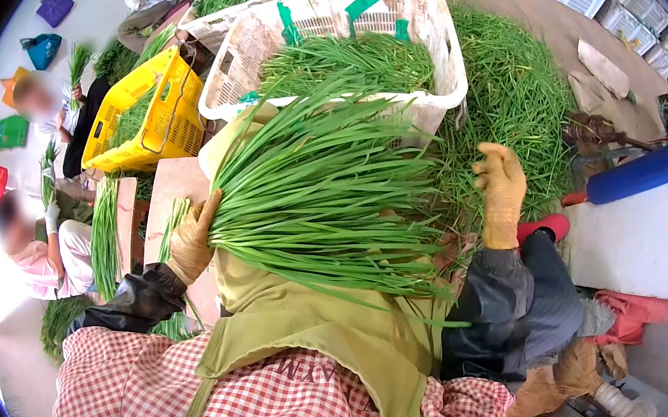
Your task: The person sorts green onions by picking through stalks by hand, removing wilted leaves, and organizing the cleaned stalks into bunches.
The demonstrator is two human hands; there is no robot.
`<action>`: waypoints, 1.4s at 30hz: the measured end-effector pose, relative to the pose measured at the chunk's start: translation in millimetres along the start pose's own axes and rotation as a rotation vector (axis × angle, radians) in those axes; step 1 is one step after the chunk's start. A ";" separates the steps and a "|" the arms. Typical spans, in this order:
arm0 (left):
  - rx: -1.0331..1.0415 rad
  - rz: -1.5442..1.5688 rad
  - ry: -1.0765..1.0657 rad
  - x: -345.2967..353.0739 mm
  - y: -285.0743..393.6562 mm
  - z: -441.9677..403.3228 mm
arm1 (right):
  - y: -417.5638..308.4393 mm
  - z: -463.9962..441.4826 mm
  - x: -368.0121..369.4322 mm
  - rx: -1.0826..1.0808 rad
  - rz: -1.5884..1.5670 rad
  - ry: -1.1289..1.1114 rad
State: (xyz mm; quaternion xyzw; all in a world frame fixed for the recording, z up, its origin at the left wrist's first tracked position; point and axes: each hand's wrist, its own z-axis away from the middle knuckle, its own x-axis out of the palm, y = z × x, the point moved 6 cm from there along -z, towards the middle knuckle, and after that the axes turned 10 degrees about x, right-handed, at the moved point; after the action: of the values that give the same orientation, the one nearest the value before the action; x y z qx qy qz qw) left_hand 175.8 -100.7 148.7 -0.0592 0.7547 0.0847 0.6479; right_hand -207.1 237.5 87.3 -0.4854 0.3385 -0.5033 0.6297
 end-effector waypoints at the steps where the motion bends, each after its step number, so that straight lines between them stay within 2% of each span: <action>1: 0.009 0.022 0.002 1.5 0.6 -1.6 | -24.7 18.4 27.6 0.001 0.058 -0.062; 4: 0.006 0.023 -0.001 -1.2 6.7 -7.7 | -54.3 56.5 109.2 -0.041 0.134 -0.309; 6: 0.022 0.016 -0.003 -1.5 8.6 -8.9 | -47.0 70.0 155.2 0.056 0.239 -0.450; 8: 0.014 0.010 -0.001 -4.8 12.1 -8.2 | -38.2 73.8 191.2 0.013 0.355 -0.440; 10: 0.012 0.004 -0.020 -6.2 13.9 -5.0 | -18.8 72.6 219.5 0.119 0.486 -0.496; 14: 0.025 -0.001 0.002 -13.4 19.4 0.6 | 16.3 74.7 249.2 0.167 0.293 -0.591; 16: 0.001 0.030 -0.032 -12.4 18.3 2.1 | 15.4 77.0 250.5 0.174 0.282 -0.617; 18: -0.002 0.026 -0.031 -11.5 17.3 2.7 | 9.6 85.9 252.9 0.321 -0.006 -0.795; 20: -0.006 0.023 -0.029 -12.2 16.8 1.6 | -5.0 93.1 250.7 0.329 -0.042 -0.823; 22: 0.001 0.053 -0.073 -12.6 16.5 -1.0 | -20.9 97.3 254.9 0.072 -0.028 -0.907; 23: -0.003 0.054 -0.072 -11.2 14.0 -1.1 | -23.9 99.1 256.8 -0.050 0.048 -0.872; 24: -0.006 0.094 -0.032 -10.5 11.4 -0.9 | -25.0 103.1 264.3 -0.048 0.048 -0.876; 26: -0.011 0.134 0.005 -8.0 6.7 -1.6 | -49.3 120.5 281.6 -0.179 -0.222 -0.978; 28: -0.041 0.223 0.058 -5.5 2.9 -3.3 | -59.2 129.5 297.6 -0.098 -0.192 -1.038; 30: -0.037 0.216 0.100 0.4 -1.7 -3.5 | -57.5 146.2 324.6 0.033 -0.362 -1.254; 32: 0.024 0.284 0.107 4.3 -1.3 -4.5 | -40.0 167.7 344.5 0.146 -0.388 -1.378; 33: -0.100 0.333 -0.042 10.6 -5.6 -2.1 | -25.9 172.9 348.6 0.329 -0.358 -1.374; 34: -0.103 0.336 -0.047 8.1 -4.1 -2.8 | -12.4 177.3 350.0 0.515 -0.324 -1.361; 36: -0.255 0.441 -0.142 9.9 -5.5 -4.9 | -14.3 167.0 334.2 0.379 -0.267 -1.352; 37: -0.203 0.446 -0.042 2.0 -0.6 -8.0 | -18.2 149.0 317.8 0.160 -0.007 -1.219; 38: -0.209 0.452 -0.042 4.0 0.1 -5.7 | -20.7 121.7 298.0 -0.260 0.136 -1.073; 40: -0.240 0.478 0.049 4.5 -3.3 -1.8 | -41.6 75.4 224.8 -0.152 0.632 -0.714; 41: -0.260 0.489 0.063 8.2 -4.4 1.4 | -43.4 49.6 185.2 -0.509 0.977 -0.407; 42: -0.259 0.490 0.064 8.4 -2.4 2.6 | -50.8 41.2 154.2 -0.729 1.380 -0.220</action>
State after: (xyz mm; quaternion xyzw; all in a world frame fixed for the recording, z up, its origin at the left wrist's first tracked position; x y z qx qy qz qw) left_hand 177.6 -102.4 139.9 0.0404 0.7494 0.3328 0.5710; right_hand -144.1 99.1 157.6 -0.3886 0.6427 0.1950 0.6308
